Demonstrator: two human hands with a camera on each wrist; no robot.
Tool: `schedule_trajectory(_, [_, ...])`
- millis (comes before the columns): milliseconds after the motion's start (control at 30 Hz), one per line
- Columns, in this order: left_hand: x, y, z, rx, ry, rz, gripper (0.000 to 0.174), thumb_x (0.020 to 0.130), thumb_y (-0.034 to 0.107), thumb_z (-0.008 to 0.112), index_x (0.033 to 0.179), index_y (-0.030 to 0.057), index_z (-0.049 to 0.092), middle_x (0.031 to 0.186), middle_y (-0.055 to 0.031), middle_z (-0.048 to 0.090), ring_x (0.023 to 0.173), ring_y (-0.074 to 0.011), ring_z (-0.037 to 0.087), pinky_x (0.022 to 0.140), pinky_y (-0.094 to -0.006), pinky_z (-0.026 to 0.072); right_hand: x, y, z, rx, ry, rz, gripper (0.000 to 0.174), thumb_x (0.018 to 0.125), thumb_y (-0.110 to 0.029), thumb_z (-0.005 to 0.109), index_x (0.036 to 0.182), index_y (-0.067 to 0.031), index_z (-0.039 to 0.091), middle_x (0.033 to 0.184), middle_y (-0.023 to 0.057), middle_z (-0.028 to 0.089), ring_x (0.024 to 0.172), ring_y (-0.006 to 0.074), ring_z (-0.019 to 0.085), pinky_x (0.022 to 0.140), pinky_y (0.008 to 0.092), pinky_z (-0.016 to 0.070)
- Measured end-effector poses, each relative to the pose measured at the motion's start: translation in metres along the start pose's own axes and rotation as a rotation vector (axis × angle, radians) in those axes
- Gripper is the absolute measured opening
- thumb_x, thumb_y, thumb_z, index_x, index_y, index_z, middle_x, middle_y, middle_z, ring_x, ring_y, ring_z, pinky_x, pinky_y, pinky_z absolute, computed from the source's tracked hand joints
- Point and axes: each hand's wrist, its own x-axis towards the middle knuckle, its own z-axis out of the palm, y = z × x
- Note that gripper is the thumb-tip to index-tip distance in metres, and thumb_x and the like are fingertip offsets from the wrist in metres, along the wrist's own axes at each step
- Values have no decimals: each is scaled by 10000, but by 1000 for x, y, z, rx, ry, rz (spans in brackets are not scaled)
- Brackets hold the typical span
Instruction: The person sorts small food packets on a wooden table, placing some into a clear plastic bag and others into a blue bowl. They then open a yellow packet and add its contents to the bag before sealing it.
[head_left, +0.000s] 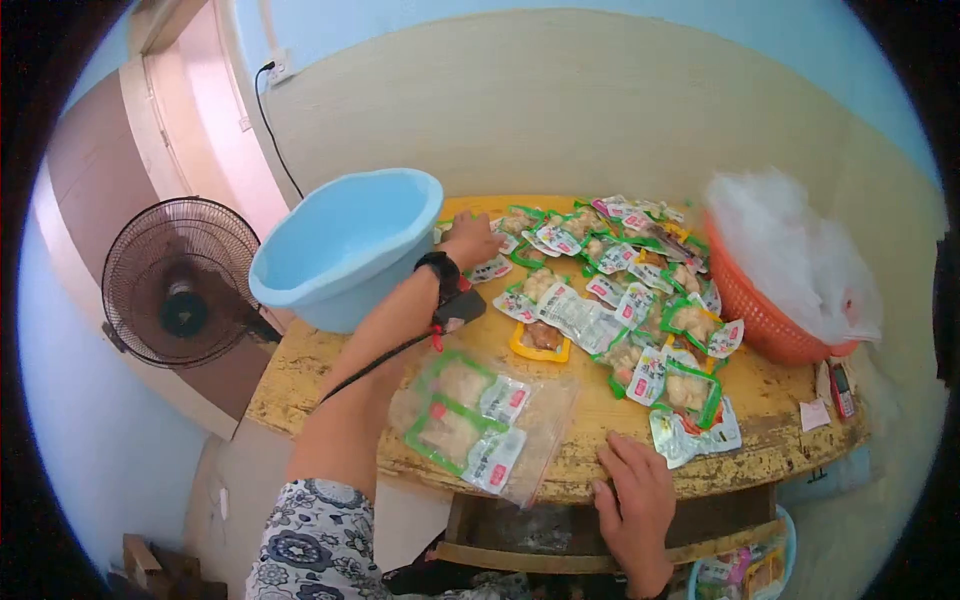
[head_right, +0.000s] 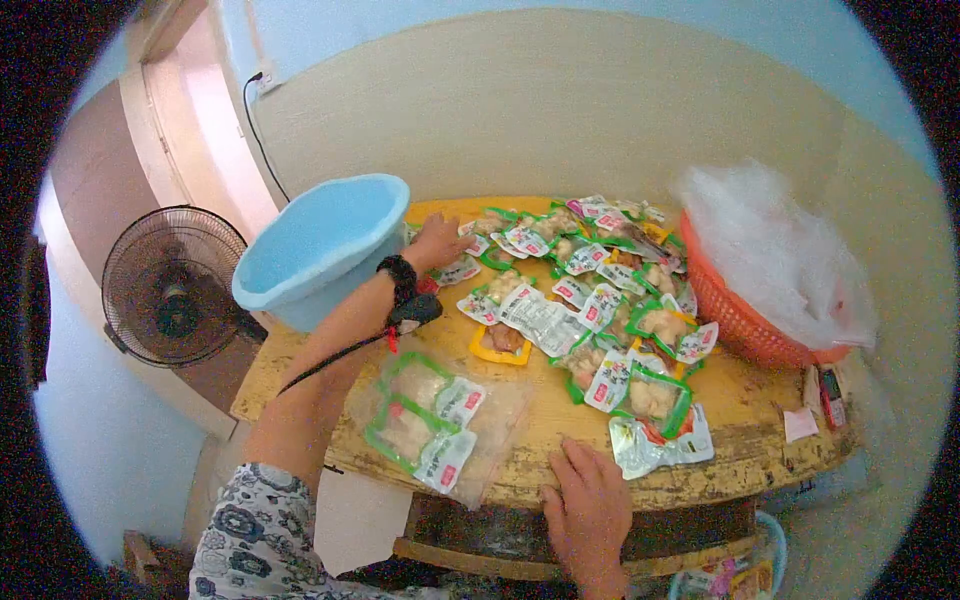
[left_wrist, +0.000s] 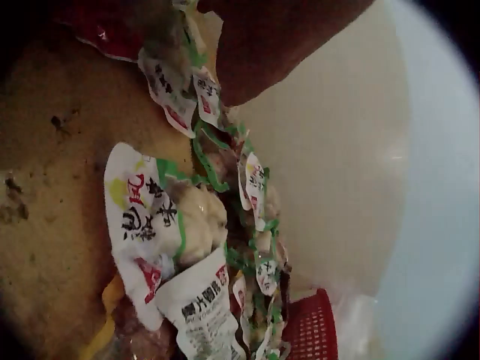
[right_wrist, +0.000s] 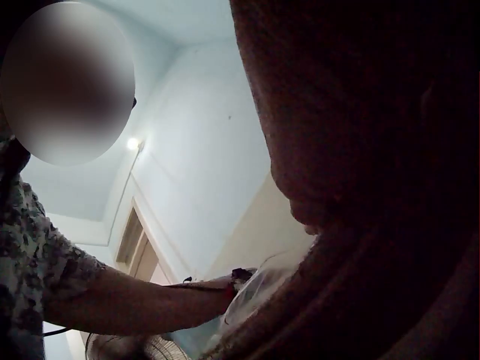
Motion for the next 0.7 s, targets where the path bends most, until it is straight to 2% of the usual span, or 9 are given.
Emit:
schedule_trajectory(67, [20,-13,15,-43,-125,-103,660,953,534,579,1373,26,544,1465,-340,410,1412,-488,362,1103,-598,393,1,0,-1,-18,-23,6,439,780,-134,748,1200,-33,668,1368,133,616,1237,361,564,1034,476,455])
schedule_trajectory(167, [15,-18,25,-76,-58,-183,716,965,561,535,1419,9,502,1521,-368,332,1437,-496,322,1101,-633,375,9,-10,-7,34,21,-15,401,776,-89,722,1167,-13,674,1316,137,646,1198,363,583,1014,462,468])
schedule_trajectory(267, [-8,1,21,-54,12,-255,753,973,574,508,1474,14,452,1511,-392,354,1413,-524,362,1102,-628,374,11,-8,-6,55,20,-7,397,769,-90,725,1156,-15,676,1317,139,645,1190,368,584,1011,467,468])
schedule_trajectory(367, [16,-26,26,-81,-202,-109,815,971,592,504,1509,-11,403,1484,-390,413,1376,-538,419,1112,-581,389,10,-8,-4,65,40,-6,395,769,-88,723,1155,-16,677,1317,141,644,1186,369,584,1006,471,469])
schedule_trajectory(467, [-12,0,4,-98,-202,-58,881,950,623,524,1487,-63,404,1393,-376,522,1315,-510,506,1111,-506,415,6,-4,-1,26,21,11,385,783,-86,713,1160,-18,675,1319,138,643,1192,368,581,1009,470,465])
schedule_trajectory(567, [-40,14,-19,-190,-241,94,913,906,600,587,1456,-108,416,1363,-367,553,1297,-463,542,1095,-459,439,2,-1,-1,14,4,-4,435,785,-134,737,1204,-44,666,1386,125,607,1244,349,554,1023,481,451])
schedule_trajectory(700, [-74,41,-37,-146,-257,229,851,829,475,700,1442,-67,468,1348,-320,590,1268,-420,579,1080,-443,456,1,-1,1,-18,30,-25,413,810,-153,719,1203,-37,665,1376,123,613,1237,355,556,1022,475,454])
